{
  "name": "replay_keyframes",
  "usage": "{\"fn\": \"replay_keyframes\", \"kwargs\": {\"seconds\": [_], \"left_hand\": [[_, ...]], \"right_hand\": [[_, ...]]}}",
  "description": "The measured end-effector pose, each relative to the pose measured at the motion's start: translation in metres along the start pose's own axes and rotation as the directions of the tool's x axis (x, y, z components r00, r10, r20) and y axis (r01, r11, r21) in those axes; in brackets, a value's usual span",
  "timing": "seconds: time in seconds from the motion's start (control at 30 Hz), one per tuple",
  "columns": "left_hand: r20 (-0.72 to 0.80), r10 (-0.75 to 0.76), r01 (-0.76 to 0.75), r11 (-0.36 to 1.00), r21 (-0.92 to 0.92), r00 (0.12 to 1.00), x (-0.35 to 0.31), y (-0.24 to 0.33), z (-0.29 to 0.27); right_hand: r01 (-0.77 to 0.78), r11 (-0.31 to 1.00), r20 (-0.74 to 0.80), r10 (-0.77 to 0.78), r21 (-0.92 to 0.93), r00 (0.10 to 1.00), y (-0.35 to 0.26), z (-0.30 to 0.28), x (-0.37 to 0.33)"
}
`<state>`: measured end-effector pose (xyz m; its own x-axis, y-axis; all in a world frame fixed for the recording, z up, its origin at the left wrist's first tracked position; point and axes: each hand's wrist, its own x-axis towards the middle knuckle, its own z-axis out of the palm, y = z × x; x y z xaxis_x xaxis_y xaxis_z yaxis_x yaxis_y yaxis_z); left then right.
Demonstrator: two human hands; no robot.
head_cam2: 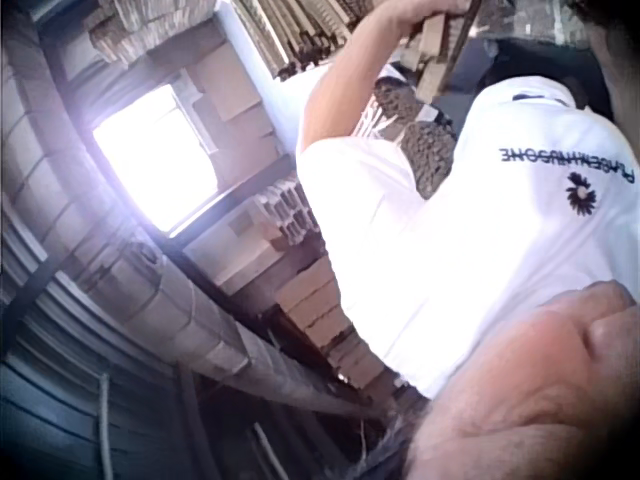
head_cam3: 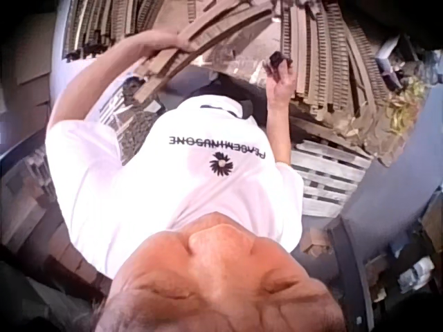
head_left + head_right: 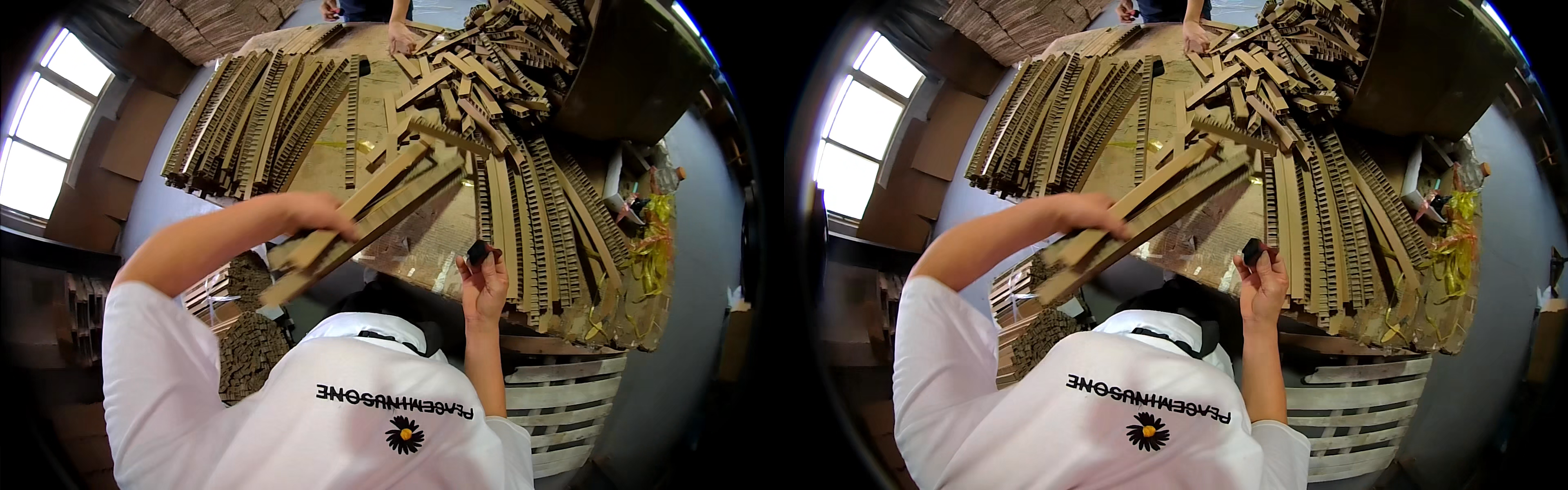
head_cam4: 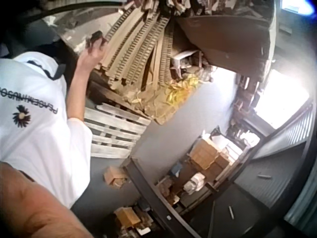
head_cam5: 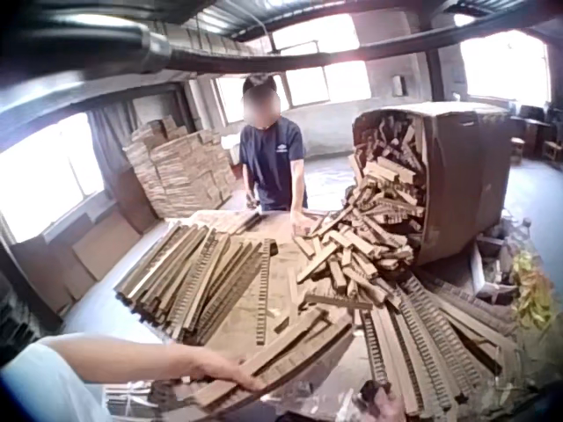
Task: The person sorts and stacks corrugated cardboard strips on a table, then uses a yellow strap to bundle the stack. Another person works nearby with similar materials.
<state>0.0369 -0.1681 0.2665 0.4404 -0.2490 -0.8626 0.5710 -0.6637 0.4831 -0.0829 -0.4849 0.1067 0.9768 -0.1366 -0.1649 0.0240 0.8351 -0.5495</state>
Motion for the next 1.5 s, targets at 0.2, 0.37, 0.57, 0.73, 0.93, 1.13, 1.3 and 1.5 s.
{"fn": "replay_keyframes", "kwargs": {"seconds": [0.2, 0.37, 0.57, 0.73, 0.93, 1.13, 1.3, 1.5], "left_hand": [[0.012, 0.123, -0.121, 0.990, -0.078, 0.992, -0.097, -0.139, 0.010], [-0.104, 0.190, -0.207, 0.961, -0.183, 0.976, -0.109, -0.246, 0.033], [-0.412, 0.357, -0.514, 0.770, -0.378, 0.838, -0.064, -0.237, 0.012], [-0.521, 0.431, -0.644, 0.682, -0.346, 0.737, 0.020, -0.218, -0.033], [-0.441, 0.486, -0.655, 0.602, -0.456, 0.755, 0.071, -0.182, -0.075], [-0.404, 0.514, -0.653, 0.633, -0.416, 0.756, 0.124, -0.186, -0.106], [-0.407, 0.531, -0.667, 0.633, -0.392, 0.743, 0.165, -0.147, -0.093], [-0.494, 0.421, -0.363, 0.907, 0.214, 0.761, 0.178, -0.110, -0.065]], "right_hand": [[-0.121, 0.993, -0.015, 0.121, 0.000, 0.993, 0.031, -0.015, -0.002], [-0.192, 0.981, 0.055, 0.190, 0.027, 0.980, 0.049, -0.001, 0.030], [-0.226, 0.955, 0.218, 0.267, -0.192, 0.939, 0.100, 0.066, 0.109], [-0.325, 0.941, 0.222, 0.339, -0.098, 0.914, 0.173, 0.101, 0.195], [-0.321, 0.933, -0.009, 0.324, -0.164, 0.946, 0.251, 0.104, 0.276], [-0.327, 0.894, -0.283, 0.243, -0.305, 0.928, 0.215, 0.096, 0.279], [-0.178, 0.977, -0.066, 0.172, -0.113, 0.983, 0.157, 0.084, 0.248], [-0.312, 0.903, -0.122, 0.288, -0.296, 0.950, 0.167, 0.083, 0.231]]}}
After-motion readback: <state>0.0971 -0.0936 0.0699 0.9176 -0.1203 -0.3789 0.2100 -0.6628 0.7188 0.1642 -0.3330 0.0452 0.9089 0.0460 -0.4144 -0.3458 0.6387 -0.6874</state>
